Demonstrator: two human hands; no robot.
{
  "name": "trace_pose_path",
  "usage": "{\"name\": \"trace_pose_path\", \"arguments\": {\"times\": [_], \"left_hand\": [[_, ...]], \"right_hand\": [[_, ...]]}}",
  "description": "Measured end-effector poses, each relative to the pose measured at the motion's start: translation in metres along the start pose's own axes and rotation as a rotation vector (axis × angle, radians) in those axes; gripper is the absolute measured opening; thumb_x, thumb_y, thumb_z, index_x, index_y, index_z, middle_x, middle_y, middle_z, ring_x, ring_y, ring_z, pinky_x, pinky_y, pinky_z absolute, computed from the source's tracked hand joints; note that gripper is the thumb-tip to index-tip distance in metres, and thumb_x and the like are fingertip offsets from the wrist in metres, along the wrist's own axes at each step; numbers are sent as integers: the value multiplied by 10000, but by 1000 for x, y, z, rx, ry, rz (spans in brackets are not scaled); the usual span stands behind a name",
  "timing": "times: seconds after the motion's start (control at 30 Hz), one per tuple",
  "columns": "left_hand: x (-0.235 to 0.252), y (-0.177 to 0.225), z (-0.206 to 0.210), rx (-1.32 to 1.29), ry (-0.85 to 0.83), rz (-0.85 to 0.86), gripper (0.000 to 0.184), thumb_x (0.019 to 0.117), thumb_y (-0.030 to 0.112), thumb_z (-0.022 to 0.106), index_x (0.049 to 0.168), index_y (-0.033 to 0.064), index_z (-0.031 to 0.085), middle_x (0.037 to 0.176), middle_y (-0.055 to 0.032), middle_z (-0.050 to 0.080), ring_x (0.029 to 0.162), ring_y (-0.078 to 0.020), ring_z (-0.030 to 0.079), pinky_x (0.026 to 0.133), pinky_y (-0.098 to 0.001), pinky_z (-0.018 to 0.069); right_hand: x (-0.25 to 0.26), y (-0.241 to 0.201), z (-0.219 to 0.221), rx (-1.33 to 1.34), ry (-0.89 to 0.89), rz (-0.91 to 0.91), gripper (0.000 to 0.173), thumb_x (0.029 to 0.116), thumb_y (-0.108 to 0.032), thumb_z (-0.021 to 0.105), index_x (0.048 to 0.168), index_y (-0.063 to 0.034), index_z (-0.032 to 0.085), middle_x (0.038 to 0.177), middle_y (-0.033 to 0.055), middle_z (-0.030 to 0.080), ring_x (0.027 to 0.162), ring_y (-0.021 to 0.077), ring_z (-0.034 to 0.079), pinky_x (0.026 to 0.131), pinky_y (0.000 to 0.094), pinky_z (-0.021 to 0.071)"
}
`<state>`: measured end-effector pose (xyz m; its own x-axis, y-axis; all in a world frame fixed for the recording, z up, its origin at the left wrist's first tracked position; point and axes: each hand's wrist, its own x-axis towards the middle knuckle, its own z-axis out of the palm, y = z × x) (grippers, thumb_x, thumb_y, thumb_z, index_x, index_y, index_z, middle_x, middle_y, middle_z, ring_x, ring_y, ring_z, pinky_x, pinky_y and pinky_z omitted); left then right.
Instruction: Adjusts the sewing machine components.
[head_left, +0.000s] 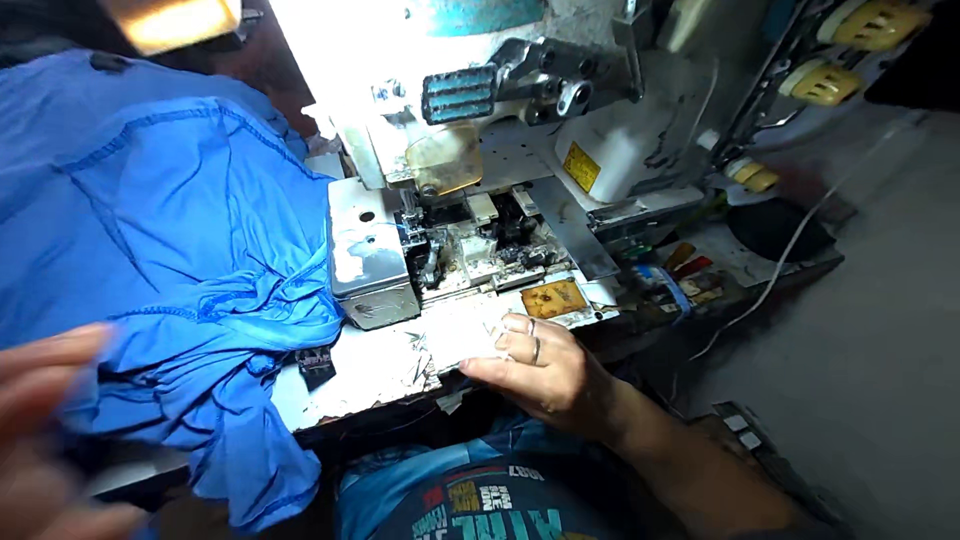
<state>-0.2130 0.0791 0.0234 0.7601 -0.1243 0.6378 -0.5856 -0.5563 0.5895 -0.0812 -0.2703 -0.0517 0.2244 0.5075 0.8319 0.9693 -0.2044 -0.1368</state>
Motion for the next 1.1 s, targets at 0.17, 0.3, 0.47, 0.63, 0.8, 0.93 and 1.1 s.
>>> {"name": "trace_pose_path", "arguments": {"times": [0.17,0.3,0.47,0.63,0.8,0.93,1.1], "left_hand": [[83,16,165,-533,-412,-17,496,1110,397,360,1280,73,695,1205,69,710,1133,46,610,1002,-189,490],[87,-9,179,-654,-534,-338,215,1033,267,587,1040,108,733,762,145,680,644,69,608,601,-108,514],[89,-22,166,-385,-511,-484,108,952,183,695,930,97,757,733,128,683,644,61,626,635,-126,531],[86,-34,163,-481,-316,-377,135,965,144,664,883,104,764,699,127,679,586,59,606,566,-116,518],[88,-35,176,-473,-132,-186,103,925,109,714,1004,66,765,837,97,699,678,78,576,626,-90,482],[88,-45,188,-367,-34,-12,111,926,130,727,988,57,783,790,74,625,691,73,520,626,-79,436],[89,-46,195,-308,-9,-5,114,947,128,695,932,39,764,760,74,597,675,76,485,621,-81,404]], "right_hand": [[4,-14,-6,-67,110,33,88,1024,-143,622,1012,-100,699,1040,76,640,1053,149,595,1008,237,461],[-6,11,0,-112,155,125,113,1008,-138,630,979,-73,719,968,73,624,1014,143,564,979,197,424],[-7,28,25,-18,190,197,118,961,-160,687,911,-85,762,894,62,660,998,141,582,970,204,425],[3,33,29,267,133,351,182,1010,-171,609,913,-49,703,938,64,686,1022,91,626,985,223,460],[13,31,24,457,102,541,259,1049,-171,511,884,-29,650,945,37,647,987,36,605,892,188,486],[17,34,25,538,170,625,274,1035,-115,496,814,-44,640,802,-35,593,766,-26,556,721,145,469],[20,35,31,675,298,754,299,996,-48,497,722,-94,607,621,-131,485,579,-80,462,565,105,394]]}}
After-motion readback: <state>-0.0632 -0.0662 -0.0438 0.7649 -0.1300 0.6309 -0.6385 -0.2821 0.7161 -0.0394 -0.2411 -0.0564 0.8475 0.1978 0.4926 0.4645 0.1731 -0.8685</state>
